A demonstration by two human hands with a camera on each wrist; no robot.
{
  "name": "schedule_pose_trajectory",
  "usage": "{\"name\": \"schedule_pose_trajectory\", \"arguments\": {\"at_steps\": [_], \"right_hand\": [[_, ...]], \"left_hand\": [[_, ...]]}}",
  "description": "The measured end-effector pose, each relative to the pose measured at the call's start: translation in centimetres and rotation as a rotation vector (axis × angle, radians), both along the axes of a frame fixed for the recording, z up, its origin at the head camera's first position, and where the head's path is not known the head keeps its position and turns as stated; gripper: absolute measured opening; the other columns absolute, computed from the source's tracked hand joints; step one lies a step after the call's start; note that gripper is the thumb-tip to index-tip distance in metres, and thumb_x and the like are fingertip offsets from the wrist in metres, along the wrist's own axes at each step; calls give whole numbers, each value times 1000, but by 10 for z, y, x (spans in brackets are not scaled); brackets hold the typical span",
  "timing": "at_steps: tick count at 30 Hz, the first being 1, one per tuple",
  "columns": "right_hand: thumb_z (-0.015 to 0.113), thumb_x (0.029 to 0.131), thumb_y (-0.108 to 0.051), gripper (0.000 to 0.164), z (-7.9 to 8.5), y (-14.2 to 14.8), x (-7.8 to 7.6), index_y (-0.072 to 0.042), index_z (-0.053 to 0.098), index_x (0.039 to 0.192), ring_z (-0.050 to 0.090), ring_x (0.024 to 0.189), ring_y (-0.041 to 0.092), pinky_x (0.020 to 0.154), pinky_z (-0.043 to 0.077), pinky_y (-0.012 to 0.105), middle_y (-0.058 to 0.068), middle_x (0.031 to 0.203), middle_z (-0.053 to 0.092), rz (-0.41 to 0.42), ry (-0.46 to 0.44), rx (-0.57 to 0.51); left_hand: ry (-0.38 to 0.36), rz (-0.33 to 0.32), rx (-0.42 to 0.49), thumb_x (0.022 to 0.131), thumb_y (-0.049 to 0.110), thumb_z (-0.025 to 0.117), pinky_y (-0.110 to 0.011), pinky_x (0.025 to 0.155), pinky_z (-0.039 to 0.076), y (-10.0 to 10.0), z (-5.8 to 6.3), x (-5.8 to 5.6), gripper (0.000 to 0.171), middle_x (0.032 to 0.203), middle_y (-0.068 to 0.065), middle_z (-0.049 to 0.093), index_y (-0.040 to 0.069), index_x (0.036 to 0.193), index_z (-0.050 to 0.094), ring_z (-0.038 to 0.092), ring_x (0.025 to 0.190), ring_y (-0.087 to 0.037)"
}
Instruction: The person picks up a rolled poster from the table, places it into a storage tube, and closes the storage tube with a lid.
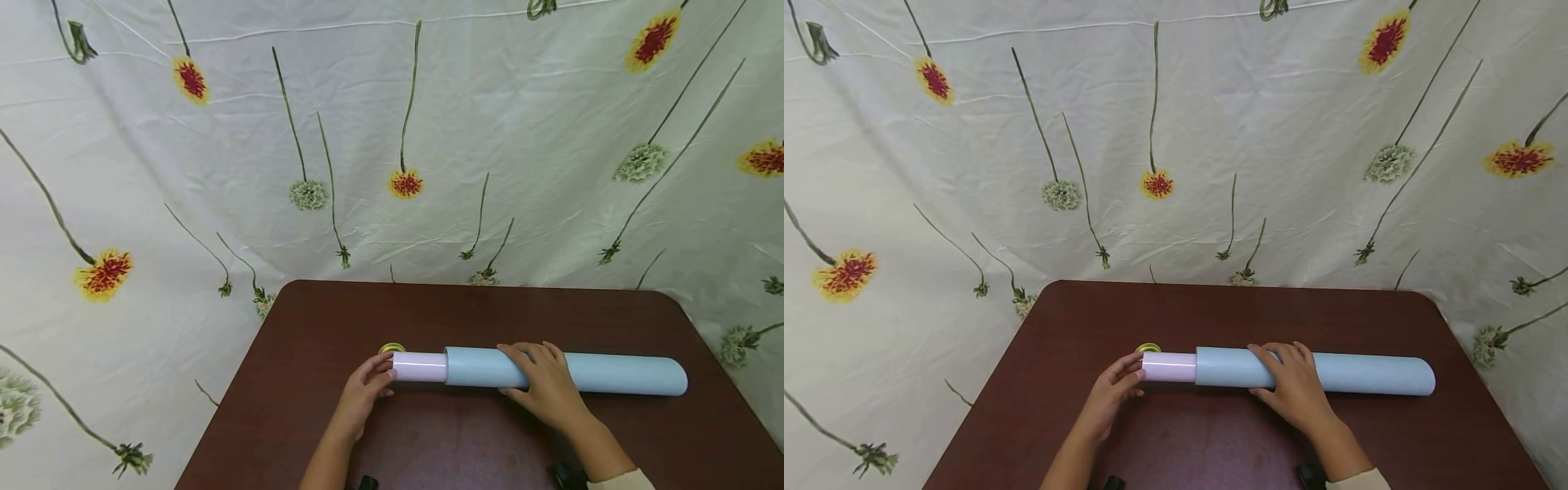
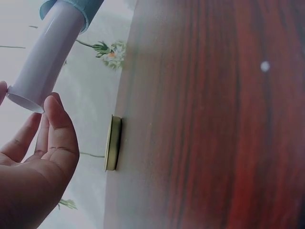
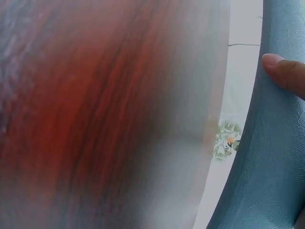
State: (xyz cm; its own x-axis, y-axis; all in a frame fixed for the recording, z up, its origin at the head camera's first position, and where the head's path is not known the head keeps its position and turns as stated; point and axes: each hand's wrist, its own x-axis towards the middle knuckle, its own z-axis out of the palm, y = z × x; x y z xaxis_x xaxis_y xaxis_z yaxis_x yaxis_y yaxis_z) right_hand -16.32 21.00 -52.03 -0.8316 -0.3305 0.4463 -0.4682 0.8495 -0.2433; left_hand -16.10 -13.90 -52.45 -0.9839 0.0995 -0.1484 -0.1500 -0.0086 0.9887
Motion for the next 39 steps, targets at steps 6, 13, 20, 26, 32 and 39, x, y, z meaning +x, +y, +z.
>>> {"name": "schedule_pose_trajectory", "arguments": {"at_steps": [6, 13, 20, 26, 32, 39], "right_hand": [[90, 61, -41, 87, 1, -3, 0, -29, 51, 138, 57, 112, 27, 108, 26, 55, 2, 120, 60, 6, -2, 1], [90, 61, -40, 86, 2, -6, 0, -27, 53, 137, 56, 112, 28, 108, 26, 54, 2, 120, 60, 11, -10, -7], [90, 61, -41, 85, 1, -7, -2, -25, 54, 136, 56, 112, 27, 108, 26, 55, 3, 120, 60, 16, -8, -11], [89, 61, -42, 85, -1, -8, -2, -25, 54, 136, 56, 112, 27, 108, 26, 55, 2, 119, 60, 16, -2, -9], [90, 61, -41, 85, -1, -9, -2, -27, 53, 137, 57, 112, 27, 108, 26, 55, 2, 120, 60, 19, -11, -14], [90, 62, -40, 85, 1, -11, -1, -28, 52, 137, 56, 113, 27, 109, 25, 55, 2, 120, 60, 19, -23, -15]], "left_hand": [[-7, -13, 1, 91, 25, 66, -30, 80, 54, 2, -1, 0, 47, 131, -18, 57, 10, 134, 55, 59, 102, -16], [-6, -24, 15, 91, 23, 66, -29, 78, 54, 6, 0, 1, 48, 130, -18, 57, 8, 135, 54, 59, 101, -14], [-1, -34, 25, 91, 23, 66, -28, 77, 54, 8, 0, 0, 47, 130, -18, 58, 8, 135, 55, 60, 100, -13], [8, -52, 23, 91, 25, 65, -28, 78, 54, 9, -1, 1, 49, 130, -19, 57, 7, 136, 54, 60, 101, -12], [4, -63, 21, 92, 24, 65, -29, 79, 54, 10, -1, 1, 49, 131, -18, 56, 8, 136, 53, 59, 102, -13], [-5, -70, 30, 91, 23, 65, -29, 80, 53, 12, -3, 1, 49, 131, -18, 57, 8, 136, 53, 59, 102, -13]]}}
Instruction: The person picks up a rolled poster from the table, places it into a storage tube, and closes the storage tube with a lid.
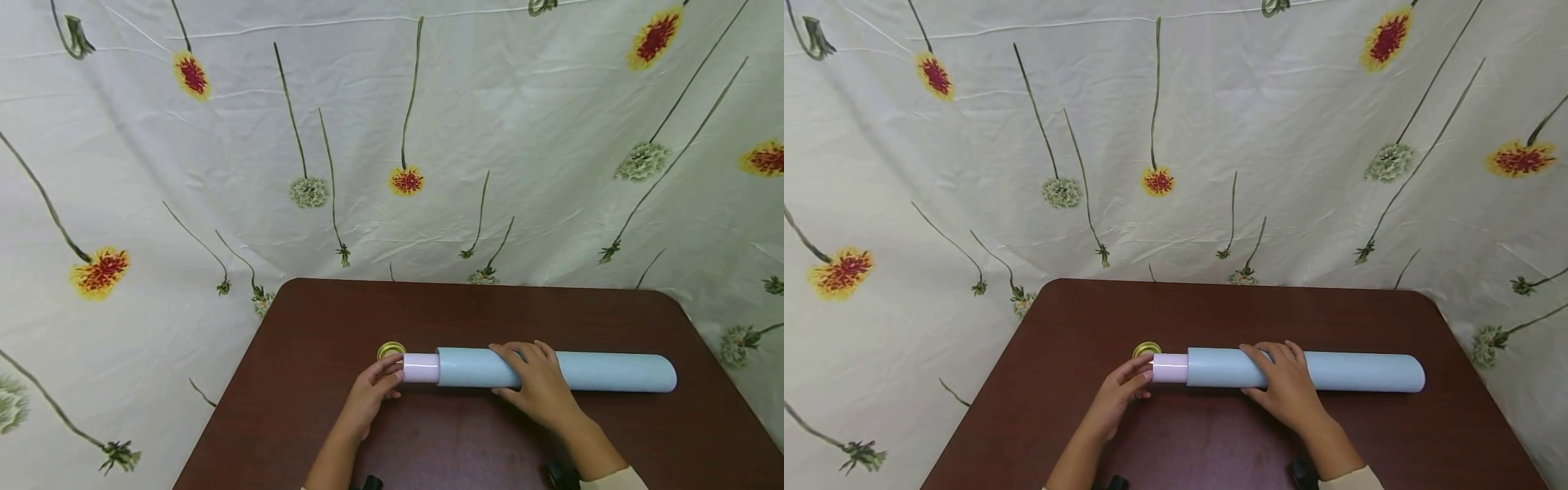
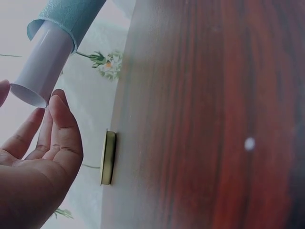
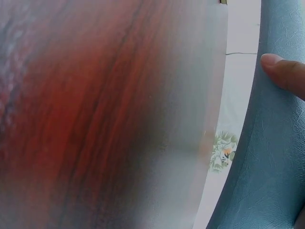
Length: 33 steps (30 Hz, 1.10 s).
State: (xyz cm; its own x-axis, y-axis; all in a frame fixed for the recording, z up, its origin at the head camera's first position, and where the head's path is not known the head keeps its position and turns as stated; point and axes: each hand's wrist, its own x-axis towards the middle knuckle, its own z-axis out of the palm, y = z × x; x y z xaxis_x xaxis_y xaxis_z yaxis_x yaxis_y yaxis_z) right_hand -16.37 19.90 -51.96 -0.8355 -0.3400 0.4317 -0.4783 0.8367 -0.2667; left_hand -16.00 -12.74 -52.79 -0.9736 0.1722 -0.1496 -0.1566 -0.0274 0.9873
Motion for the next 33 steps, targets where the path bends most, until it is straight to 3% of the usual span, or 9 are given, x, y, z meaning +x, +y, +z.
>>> {"name": "schedule_pose_trajectory", "arguments": {"at_steps": [7, 33], "right_hand": [[90, 62, -38, 84, 3, -3, 1, -24, 54, 136, 56, 113, 27, 108, 26, 56, 2, 120, 60, 9, 6, 0], [90, 62, -39, 84, 6, -9, 3, -26, 54, 137, 56, 113, 28, 109, 25, 55, 3, 122, 60, 2, -32, 4]], "left_hand": [[7, -20, -6, 92, 21, 65, -30, 81, 53, 1, -1, 1, 49, 131, -19, 58, 6, 137, 52, 59, 103, -13], [5, -69, -37, 91, 25, 66, -31, 81, 53, 8, -1, 0, 48, 129, -17, 59, 10, 135, 53, 60, 102, -14]]}}
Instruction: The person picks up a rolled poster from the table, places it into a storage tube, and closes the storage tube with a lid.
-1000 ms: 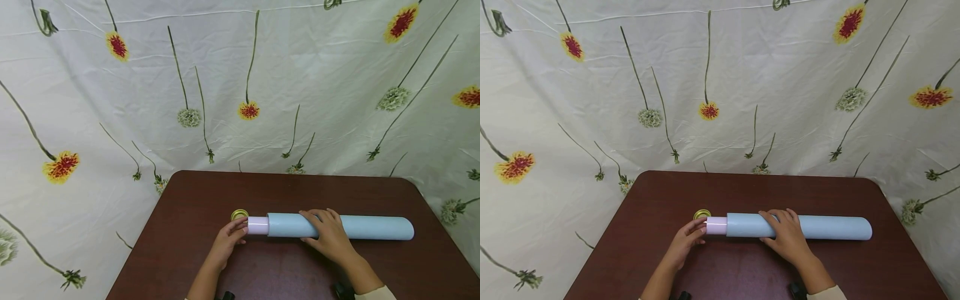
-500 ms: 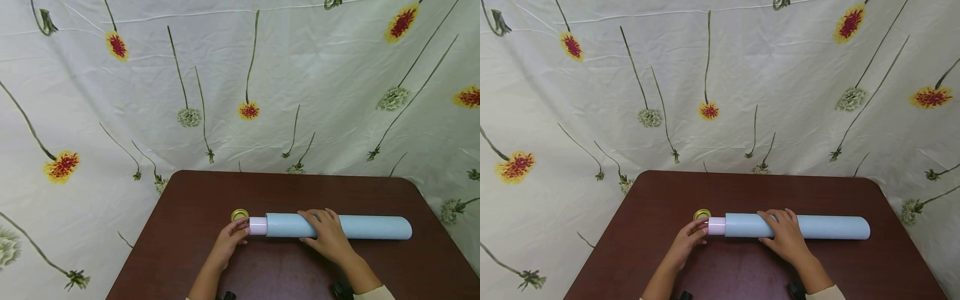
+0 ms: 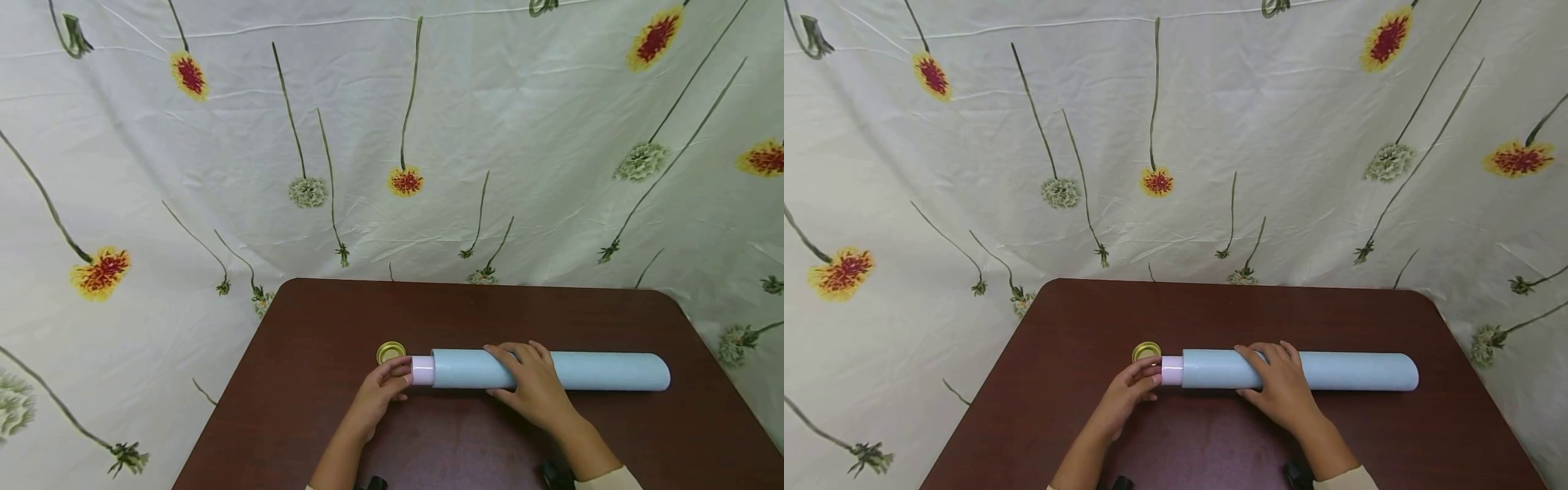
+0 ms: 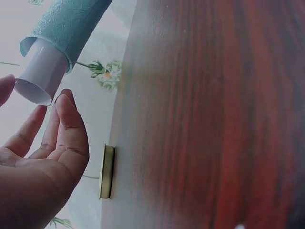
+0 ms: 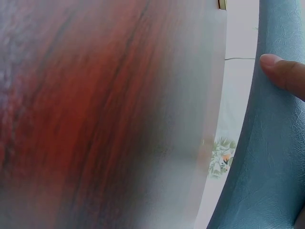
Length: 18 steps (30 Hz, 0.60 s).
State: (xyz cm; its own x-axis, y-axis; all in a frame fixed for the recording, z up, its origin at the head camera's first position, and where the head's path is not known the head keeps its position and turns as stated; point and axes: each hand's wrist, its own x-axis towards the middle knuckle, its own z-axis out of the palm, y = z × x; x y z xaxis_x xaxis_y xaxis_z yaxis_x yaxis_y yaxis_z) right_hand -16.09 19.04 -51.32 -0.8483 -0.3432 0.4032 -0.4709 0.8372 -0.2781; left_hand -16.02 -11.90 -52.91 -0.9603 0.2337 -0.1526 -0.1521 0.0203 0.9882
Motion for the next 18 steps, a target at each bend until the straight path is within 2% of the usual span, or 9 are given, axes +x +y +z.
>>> {"name": "schedule_pose_trajectory", "arguments": {"at_steps": [8, 18], "right_hand": [[90, 62, -38, 84, -1, 0, 0, -26, 54, 137, 56, 113, 27, 108, 25, 55, 3, 121, 59, 4, 8, -3], [90, 62, -39, 84, -2, 0, 0, -26, 54, 136, 56, 113, 27, 109, 26, 54, 2, 122, 59, 5, 14, 2]], "left_hand": [[2, -36, -13, 93, 24, 63, -30, 80, 53, 3, 1, 0, 46, 128, -17, 58, 12, 136, 53, 58, 102, -17], [9, -88, -25, 94, 10, 52, -30, 82, 52, 7, 2, 1, 46, 130, -17, 58, 14, 140, 49, 60, 103, -17]]}}
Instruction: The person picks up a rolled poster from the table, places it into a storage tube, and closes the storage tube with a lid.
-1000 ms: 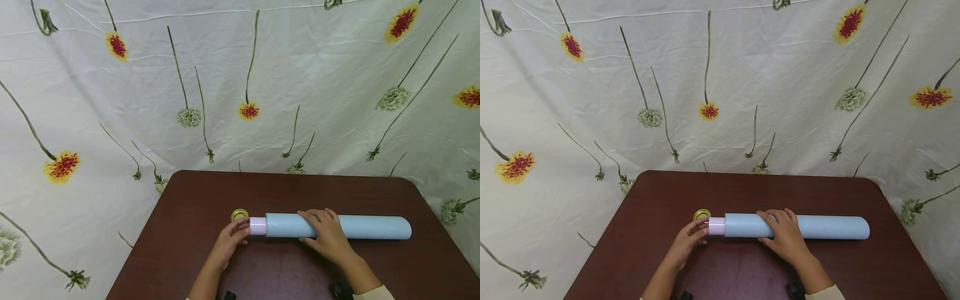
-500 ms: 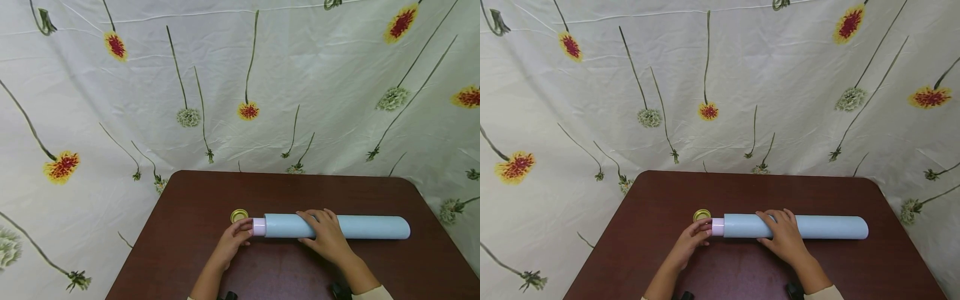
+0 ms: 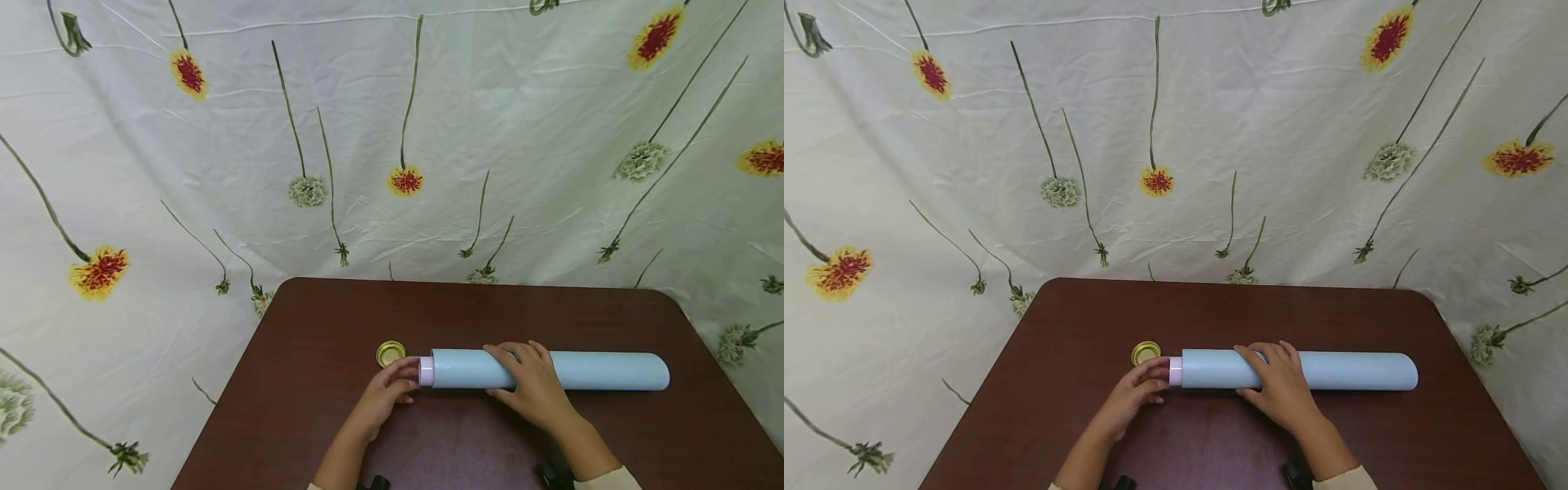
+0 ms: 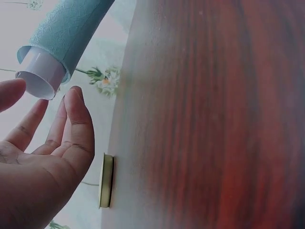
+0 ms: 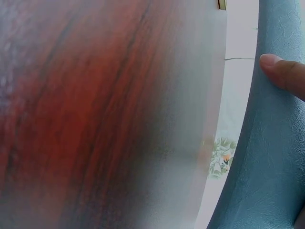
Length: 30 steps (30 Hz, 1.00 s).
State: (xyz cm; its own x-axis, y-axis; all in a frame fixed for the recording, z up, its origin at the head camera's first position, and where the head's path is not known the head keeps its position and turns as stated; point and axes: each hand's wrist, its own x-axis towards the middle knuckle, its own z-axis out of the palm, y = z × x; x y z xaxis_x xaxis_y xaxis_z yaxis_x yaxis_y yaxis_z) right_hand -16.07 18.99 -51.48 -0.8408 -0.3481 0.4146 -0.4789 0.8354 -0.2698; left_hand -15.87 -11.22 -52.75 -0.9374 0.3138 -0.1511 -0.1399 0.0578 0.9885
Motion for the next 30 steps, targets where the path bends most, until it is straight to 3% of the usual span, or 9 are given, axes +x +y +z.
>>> {"name": "schedule_pose_trajectory", "arguments": {"at_steps": [8, 18, 24, 30], "right_hand": [[90, 62, -40, 86, 1, -3, 1, -30, 52, 138, 56, 113, 26, 109, 26, 53, 1, 122, 59, 2, 5, 2], [90, 62, -40, 84, 0, -6, 0, -27, 54, 137, 56, 114, 26, 109, 26, 54, 2, 121, 60, 4, 0, -3], [90, 62, -40, 84, -1, -7, 0, -27, 53, 137, 56, 114, 25, 110, 25, 53, 1, 122, 59, 7, -7, -1], [90, 62, -40, 85, -2, -7, 0, -27, 53, 137, 56, 114, 25, 110, 25, 53, 1, 121, 59, 12, -9, -4]], "left_hand": [[1, -24, 21, 94, 11, 52, -32, 82, 52, 4, 1, 1, 46, 130, -18, 58, 14, 139, 49, 60, 104, -19], [-1, -56, 21, 91, 5, 51, -31, 81, 52, 8, -2, 1, 50, 129, -17, 58, 17, 139, 49, 61, 109, -29], [-2, -69, 8, 88, 2, 50, -30, 81, 52, 10, -3, 1, 55, 129, -16, 57, 16, 141, 49, 61, 103, -20], [-1, -84, -2, 89, 4, 51, -29, 81, 52, 11, -5, 1, 56, 132, -18, 56, 11, 143, 45, 60, 103, -21]]}}
